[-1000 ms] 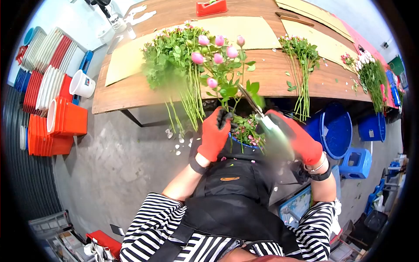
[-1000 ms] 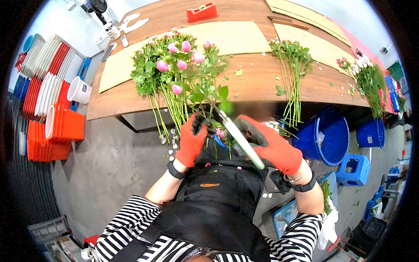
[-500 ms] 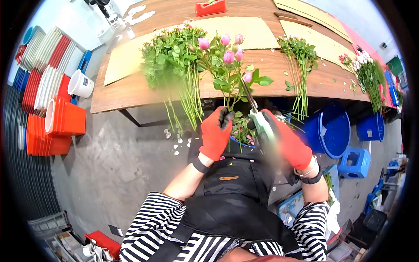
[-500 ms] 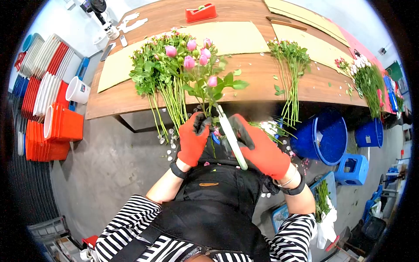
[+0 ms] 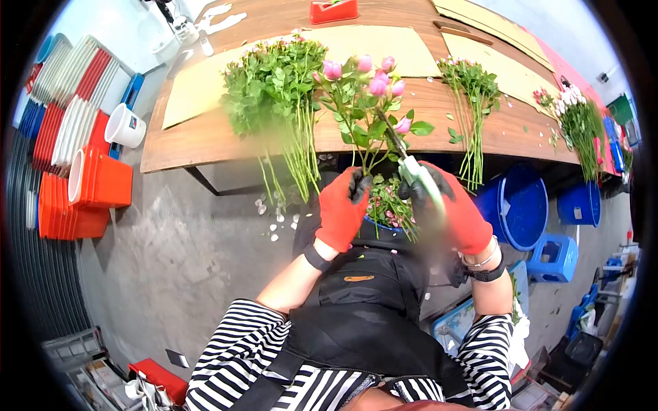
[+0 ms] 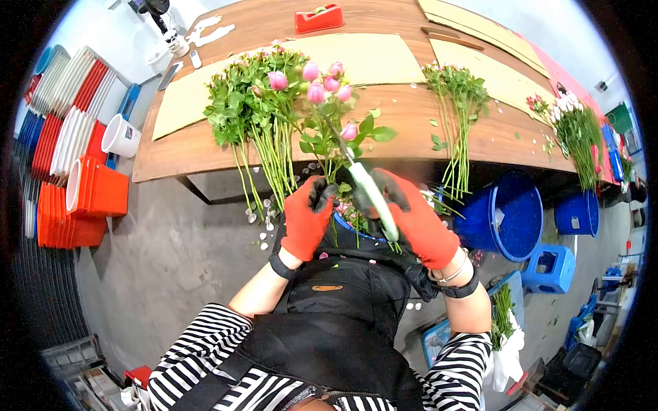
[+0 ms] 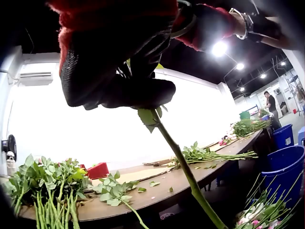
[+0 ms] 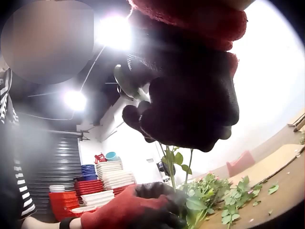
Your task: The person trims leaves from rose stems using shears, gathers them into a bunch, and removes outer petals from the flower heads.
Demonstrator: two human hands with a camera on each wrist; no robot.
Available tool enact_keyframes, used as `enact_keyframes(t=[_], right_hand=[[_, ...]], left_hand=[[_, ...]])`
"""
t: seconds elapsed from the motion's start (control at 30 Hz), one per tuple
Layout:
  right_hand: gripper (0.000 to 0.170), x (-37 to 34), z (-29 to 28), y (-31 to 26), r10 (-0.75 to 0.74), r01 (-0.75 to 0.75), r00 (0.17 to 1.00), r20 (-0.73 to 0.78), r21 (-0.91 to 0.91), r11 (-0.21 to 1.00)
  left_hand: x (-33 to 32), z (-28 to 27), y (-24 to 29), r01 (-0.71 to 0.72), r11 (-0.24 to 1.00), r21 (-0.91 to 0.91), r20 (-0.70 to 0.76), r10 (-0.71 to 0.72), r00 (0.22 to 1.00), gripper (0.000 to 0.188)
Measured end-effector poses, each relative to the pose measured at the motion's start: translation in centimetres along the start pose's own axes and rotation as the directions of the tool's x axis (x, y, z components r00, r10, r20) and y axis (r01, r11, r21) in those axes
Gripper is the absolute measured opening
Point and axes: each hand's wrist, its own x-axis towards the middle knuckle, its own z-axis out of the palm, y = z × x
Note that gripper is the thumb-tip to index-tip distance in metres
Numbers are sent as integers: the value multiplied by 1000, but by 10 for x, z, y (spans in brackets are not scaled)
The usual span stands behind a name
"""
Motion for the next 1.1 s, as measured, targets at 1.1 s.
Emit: enact_keyframes(t=[1.1], right_hand=[[41,-5,15,23,-25,18,991,131,55,998]], left_hand=[[-5,5,-6,-73,991,114,3,73,997,34]])
